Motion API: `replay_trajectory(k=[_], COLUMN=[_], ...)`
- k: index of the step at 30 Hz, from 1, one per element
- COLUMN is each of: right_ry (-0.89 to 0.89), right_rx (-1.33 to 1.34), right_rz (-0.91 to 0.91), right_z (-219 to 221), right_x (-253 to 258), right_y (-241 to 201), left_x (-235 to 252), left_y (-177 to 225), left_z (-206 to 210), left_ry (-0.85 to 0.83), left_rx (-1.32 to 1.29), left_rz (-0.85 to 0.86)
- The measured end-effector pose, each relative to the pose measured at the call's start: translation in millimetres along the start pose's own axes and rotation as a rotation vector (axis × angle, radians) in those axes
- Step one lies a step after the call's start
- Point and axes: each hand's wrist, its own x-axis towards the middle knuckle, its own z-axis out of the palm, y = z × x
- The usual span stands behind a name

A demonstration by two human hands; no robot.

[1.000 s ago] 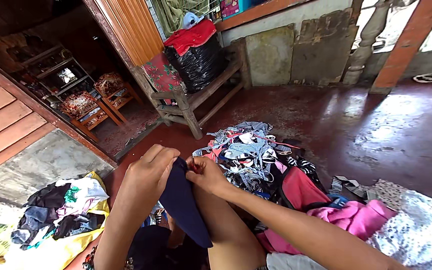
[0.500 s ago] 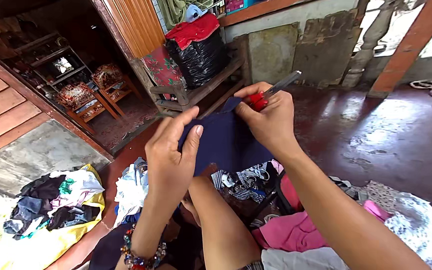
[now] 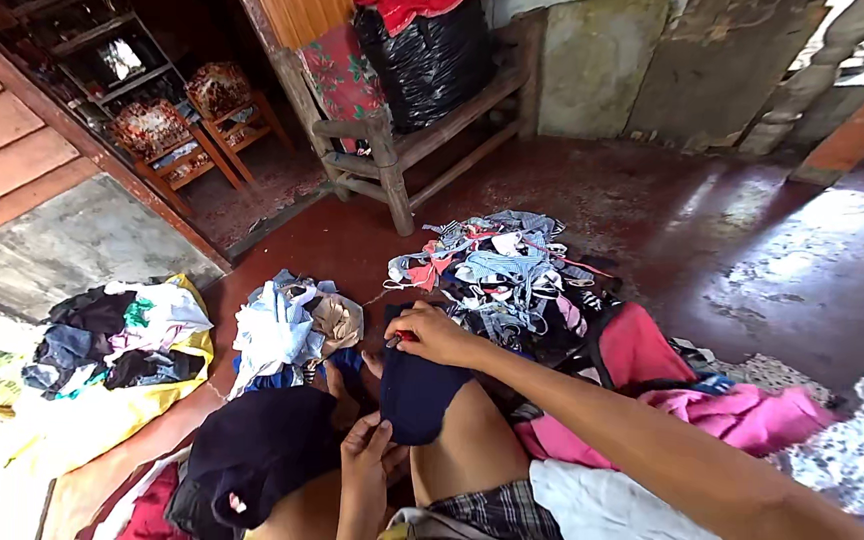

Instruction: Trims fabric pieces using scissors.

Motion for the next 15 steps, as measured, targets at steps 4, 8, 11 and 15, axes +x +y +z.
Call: replay_trajectory(k=[4,8,11,15], right_ry=[0.038,-0.080,-0.285,-0.513], right_rx=[-0.021,-0.074,-0.102,-0.161], right_rz=[0.045,0.112,0.110,0.112], right_z=[-3.7,-13.4,-14.4,26.8], right_x=[-2.0,-6.8,-14.6,-44.2], right_y=[-4.7,-27.6,-58.1,-91.8], left_x=[4.6,7.2,8.1,13.6], left_y=[-5.9,-5.8,-6.2,-10.6], left_z=[-7.2,-11.5,-14.4,-21.5], left_ry=[-0.008,-0.037,-0.024,-0.036], left_rx=[-0.091,-0.174,-0.199,-0.205], left_rz=[-0.054,-0.105,-0.138,-0.142])
